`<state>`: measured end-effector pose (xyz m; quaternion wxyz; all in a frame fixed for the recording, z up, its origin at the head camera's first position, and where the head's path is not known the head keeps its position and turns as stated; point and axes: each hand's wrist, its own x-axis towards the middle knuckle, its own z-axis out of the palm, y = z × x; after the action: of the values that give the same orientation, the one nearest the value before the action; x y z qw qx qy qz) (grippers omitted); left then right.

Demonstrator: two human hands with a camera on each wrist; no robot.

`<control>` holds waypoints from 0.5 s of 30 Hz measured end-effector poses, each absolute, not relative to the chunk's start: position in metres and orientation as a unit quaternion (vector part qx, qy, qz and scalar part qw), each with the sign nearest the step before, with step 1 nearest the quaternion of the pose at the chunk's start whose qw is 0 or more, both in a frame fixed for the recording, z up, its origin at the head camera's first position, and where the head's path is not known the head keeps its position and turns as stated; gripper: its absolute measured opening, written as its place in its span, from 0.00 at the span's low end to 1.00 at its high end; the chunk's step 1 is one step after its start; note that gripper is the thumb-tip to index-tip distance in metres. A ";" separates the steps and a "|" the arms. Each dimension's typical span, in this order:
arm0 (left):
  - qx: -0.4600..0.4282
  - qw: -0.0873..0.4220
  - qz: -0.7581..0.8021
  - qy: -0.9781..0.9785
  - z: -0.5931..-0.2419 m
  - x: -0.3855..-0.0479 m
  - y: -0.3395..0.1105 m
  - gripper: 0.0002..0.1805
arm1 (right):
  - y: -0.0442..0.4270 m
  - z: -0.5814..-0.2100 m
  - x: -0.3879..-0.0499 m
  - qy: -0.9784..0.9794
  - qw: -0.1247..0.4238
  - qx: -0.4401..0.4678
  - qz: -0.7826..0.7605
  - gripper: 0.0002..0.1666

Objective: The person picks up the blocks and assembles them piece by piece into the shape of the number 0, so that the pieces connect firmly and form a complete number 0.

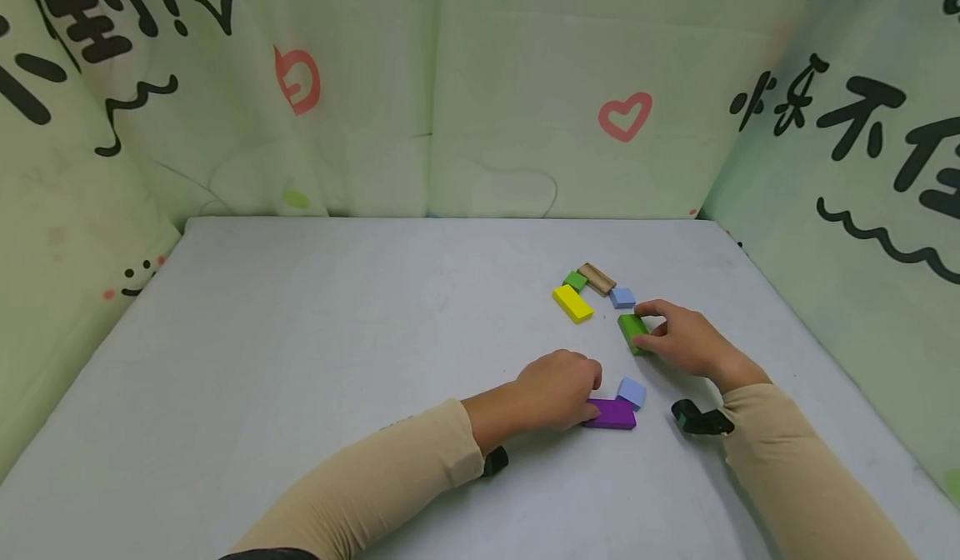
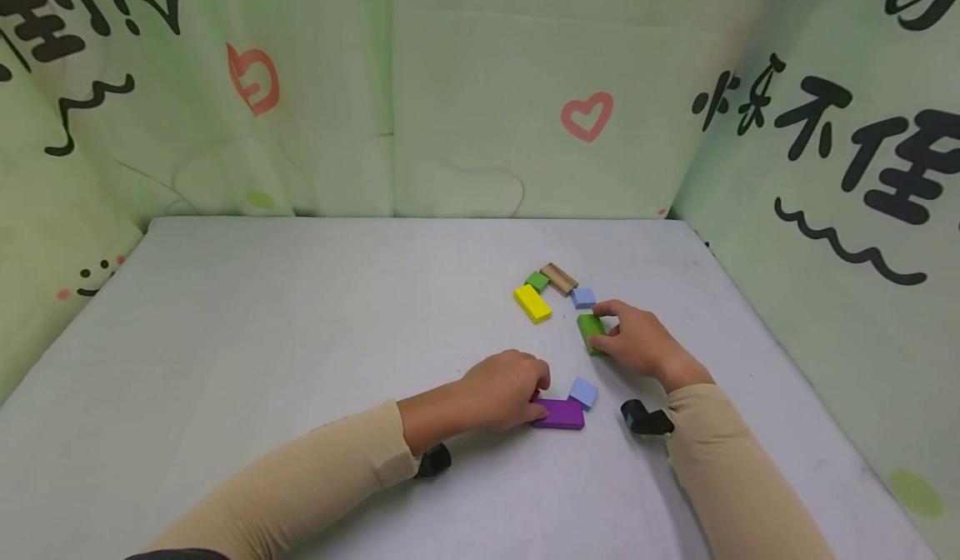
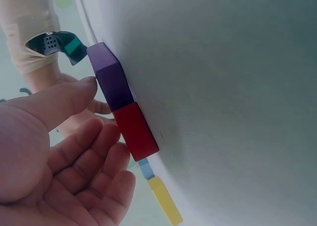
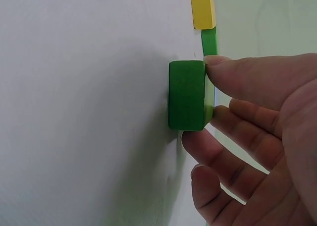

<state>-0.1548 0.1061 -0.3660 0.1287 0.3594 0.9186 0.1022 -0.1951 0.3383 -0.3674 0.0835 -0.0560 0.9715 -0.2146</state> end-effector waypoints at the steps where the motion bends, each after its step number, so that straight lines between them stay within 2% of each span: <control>1: 0.360 0.128 0.102 0.918 -0.366 -0.155 0.106 0.16 | 0.338 -0.367 -0.195 0.971 0.084 -0.055 -0.215 0.34; 15: 0.365 0.125 0.098 0.917 -0.367 -0.156 0.106 0.16 | 0.333 -0.370 -0.194 0.970 0.091 -0.046 -0.220 0.34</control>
<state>-0.1560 0.1060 -0.3669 0.1254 0.3649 0.9173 0.0984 -0.1939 0.3326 -0.3695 0.0909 -0.0464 0.9702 -0.2200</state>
